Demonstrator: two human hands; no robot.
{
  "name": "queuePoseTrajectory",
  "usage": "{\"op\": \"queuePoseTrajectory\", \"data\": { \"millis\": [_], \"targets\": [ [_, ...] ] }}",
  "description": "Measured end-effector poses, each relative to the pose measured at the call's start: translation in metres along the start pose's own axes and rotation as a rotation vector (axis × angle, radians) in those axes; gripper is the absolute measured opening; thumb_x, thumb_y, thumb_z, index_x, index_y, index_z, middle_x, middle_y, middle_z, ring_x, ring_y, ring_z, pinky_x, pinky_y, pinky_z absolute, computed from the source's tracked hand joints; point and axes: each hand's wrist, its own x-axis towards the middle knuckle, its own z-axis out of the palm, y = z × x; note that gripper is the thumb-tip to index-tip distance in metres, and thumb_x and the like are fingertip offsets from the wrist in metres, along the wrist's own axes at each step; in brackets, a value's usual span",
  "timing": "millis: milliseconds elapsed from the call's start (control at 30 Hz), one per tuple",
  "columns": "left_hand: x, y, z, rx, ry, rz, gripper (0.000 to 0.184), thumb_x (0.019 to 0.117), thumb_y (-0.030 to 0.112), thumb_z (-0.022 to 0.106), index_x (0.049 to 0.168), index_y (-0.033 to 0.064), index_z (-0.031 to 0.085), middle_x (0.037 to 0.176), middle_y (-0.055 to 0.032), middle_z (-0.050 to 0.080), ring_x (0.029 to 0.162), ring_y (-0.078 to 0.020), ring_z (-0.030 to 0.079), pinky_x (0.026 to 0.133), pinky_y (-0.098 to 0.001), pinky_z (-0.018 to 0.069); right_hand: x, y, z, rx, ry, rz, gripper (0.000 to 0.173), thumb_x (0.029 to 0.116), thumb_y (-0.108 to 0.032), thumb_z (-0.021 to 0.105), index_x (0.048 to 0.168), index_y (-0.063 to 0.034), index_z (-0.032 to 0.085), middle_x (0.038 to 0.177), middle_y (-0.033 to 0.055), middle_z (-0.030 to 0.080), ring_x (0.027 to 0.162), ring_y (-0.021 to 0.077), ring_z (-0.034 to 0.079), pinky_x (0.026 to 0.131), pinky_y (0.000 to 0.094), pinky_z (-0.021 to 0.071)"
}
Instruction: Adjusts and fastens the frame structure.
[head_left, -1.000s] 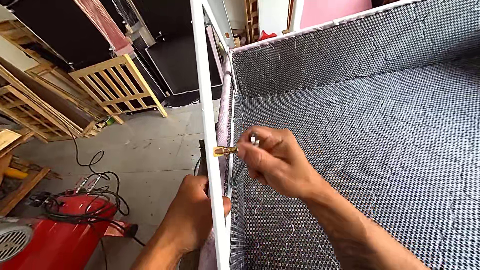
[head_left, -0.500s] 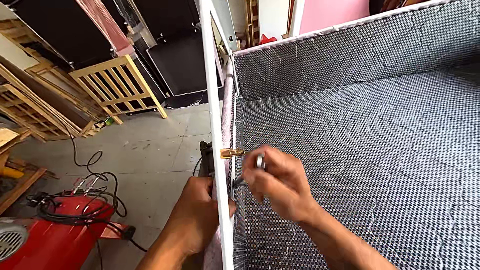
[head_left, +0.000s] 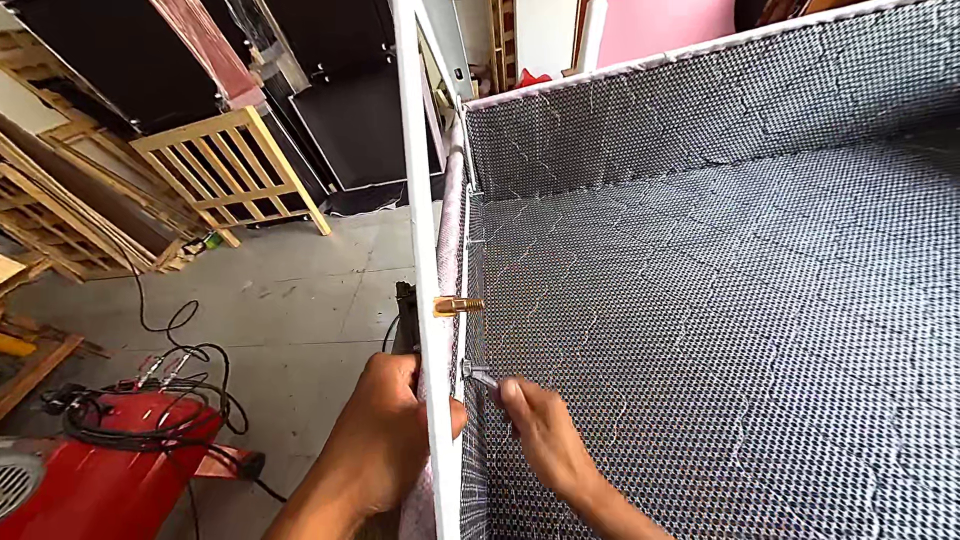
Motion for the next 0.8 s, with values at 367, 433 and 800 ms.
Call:
{"op": "queuePoseTrajectory", "data": {
  "millis": [367,433,800],
  "targets": [
    [0.002,-0.002,-0.001,0.038,-0.005,0.012,0.018,0.0609,0.016,0.078,0.076,0.0137,0.069,0.064,-0.0001,0.067,0.058,-0.0110,0.066,0.050,-0.0311,0.0537,-0.063,-0.124,-0.027,0.034,-0.234,-0.416,0.028,0.0957,-0.011,0.069,0.120,0.0029,0.069,0.095,0.0113,0.072,0.079,0.0156,0.071,0.069,0.0312,0.0623],
    [0.002,-0.003,-0.001,0.043,-0.011,0.009,0.016,0.0624,0.017,0.078,0.075,0.0146,0.068,0.062,0.0006,0.064,0.055,-0.0107,0.064,0.049,-0.0310,0.0516,-0.047,-0.122,-0.030,-0.161,-0.097,-0.641,0.020,0.1015,-0.018,0.065,0.112,-0.0016,0.071,0.089,0.0074,0.074,0.077,0.0110,0.069,0.069,0.0237,0.0582],
    [0.000,-0.003,0.000,0.063,0.012,-0.008,0.021,0.0605,0.021,0.079,0.079,0.0148,0.070,0.065,0.0005,0.067,0.058,-0.0114,0.066,0.051,-0.0324,0.0540,0.088,-0.100,-0.040,0.304,0.046,-0.130,0.039,0.1111,-0.032,0.042,0.094,-0.0039,0.065,0.069,0.0056,0.060,0.050,0.0118,0.054,0.044,0.0246,0.0469]
  ]
}}
